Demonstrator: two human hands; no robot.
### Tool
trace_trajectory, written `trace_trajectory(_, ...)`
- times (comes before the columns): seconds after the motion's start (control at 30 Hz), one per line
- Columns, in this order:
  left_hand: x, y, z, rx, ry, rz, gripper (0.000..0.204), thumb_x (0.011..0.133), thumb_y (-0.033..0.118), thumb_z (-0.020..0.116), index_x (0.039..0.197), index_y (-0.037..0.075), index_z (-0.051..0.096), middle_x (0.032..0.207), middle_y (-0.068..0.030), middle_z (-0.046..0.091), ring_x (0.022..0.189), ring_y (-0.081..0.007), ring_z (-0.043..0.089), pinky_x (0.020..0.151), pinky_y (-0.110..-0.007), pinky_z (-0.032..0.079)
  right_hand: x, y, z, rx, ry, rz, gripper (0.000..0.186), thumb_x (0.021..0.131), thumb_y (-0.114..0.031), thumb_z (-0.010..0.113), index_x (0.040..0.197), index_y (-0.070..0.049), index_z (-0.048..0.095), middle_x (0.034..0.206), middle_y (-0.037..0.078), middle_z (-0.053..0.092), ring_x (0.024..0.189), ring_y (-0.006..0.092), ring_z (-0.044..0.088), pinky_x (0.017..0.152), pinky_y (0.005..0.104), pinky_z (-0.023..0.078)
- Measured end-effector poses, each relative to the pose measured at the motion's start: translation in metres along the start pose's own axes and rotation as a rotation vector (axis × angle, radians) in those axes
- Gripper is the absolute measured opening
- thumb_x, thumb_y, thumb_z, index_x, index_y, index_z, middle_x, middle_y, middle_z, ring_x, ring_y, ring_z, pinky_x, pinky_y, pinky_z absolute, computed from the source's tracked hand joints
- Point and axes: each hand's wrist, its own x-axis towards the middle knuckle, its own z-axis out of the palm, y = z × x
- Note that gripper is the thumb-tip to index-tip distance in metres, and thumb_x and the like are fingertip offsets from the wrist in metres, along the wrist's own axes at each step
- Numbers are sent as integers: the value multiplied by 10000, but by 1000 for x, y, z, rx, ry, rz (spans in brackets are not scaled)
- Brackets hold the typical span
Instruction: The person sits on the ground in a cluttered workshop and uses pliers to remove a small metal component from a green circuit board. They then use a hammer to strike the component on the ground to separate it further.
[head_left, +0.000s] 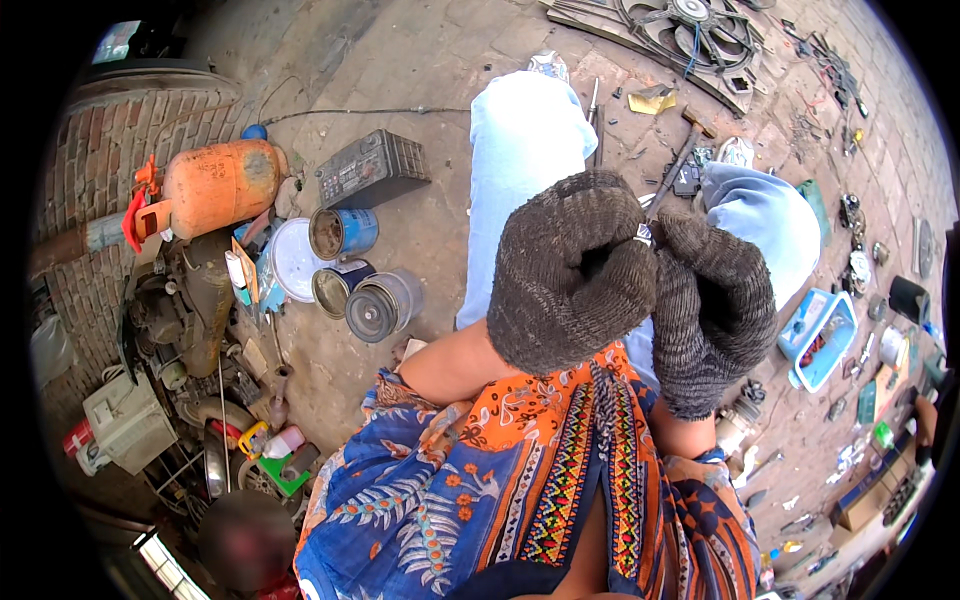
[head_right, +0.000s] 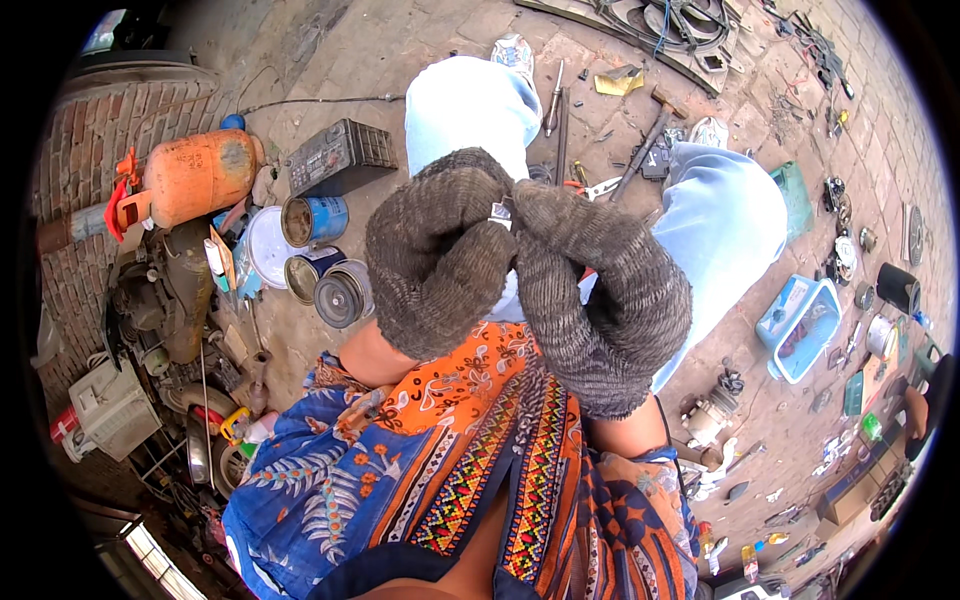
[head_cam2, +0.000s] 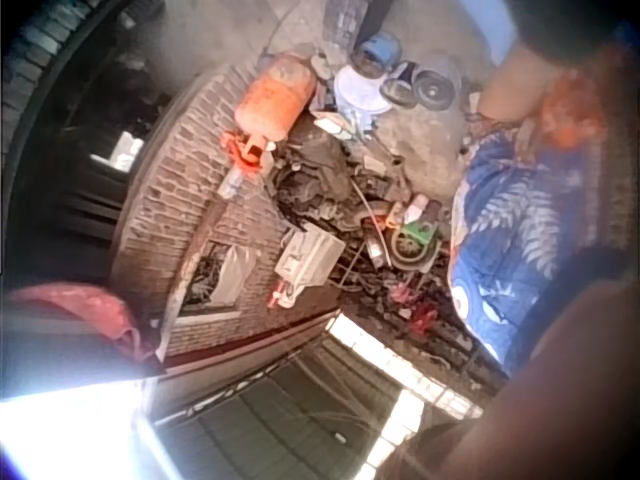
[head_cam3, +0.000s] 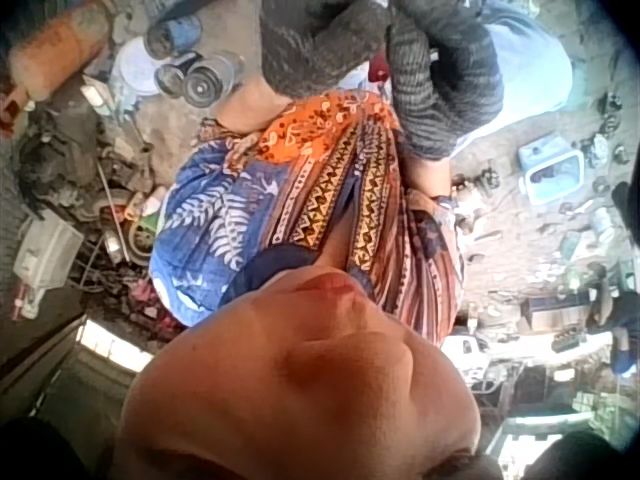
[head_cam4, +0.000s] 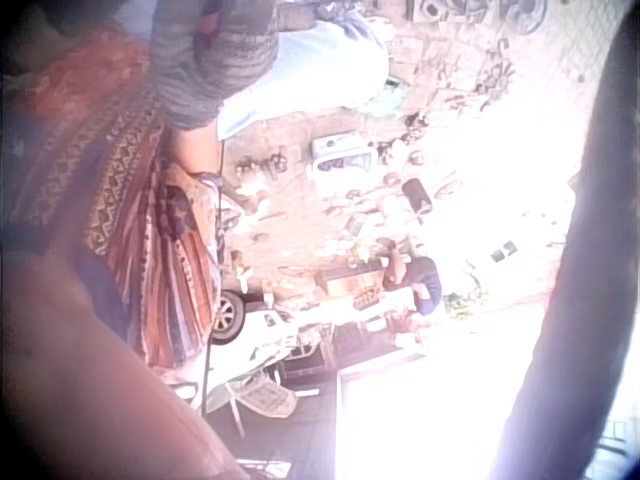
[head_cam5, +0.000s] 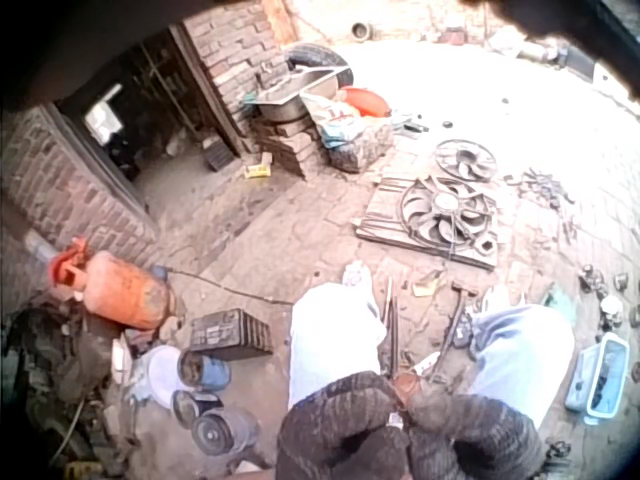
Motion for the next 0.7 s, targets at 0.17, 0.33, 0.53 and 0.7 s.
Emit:
trace_trajectory(0.17, -4, 2, 0, 38, -3, 39, 282, 706, 31, 665, 964, -16, 558, 825, -135, 576, 657, -234, 561, 584, -328, 456, -1, 1, 2, 56, -2, 32, 179, 750, 7, 653, 924, -34, 660, 919, 87, 671, 842, 164, 643, 746, 273, 496)
trace_trajectory(0.33, -7, -1, 3, 203, -3, 139, 343, 714, 46, 662, 1025, -20, 531, 896, -165, 589, 733, -313, 585, 656, -377, 481, -5, 5, 5, 139, 14, 70, 160, 765, 3, 645, 921, -29, 632, 935, 94, 664, 869, 169, 633, 767, 282, 489)
trace_trajectory(0.53, -13, -8, 5, 226, -15, 185, 390, 717, 68, 675, 1065, -26, 524, 940, -188, 589, 829, -348, 588, 728, -407, 482, -5, 5, -1, 151, -40, 78, 155, 779, 1, 630, 930, -25, 611, 966, 100, 645, 910, 174, 616, 785, 279, 479)
trace_trajectory(0.7, -15, -7, 8, 179, -5, 133, 364, 716, 67, 672, 1043, -26, 541, 946, -187, 591, 830, -334, 593, 728, -400, 483, -9, 4, -1, 193, -14, 120, 194, 795, -11, 616, 984, -8, 576, 984, 101, 634, 914, 176, 609, 798, 275, 473)
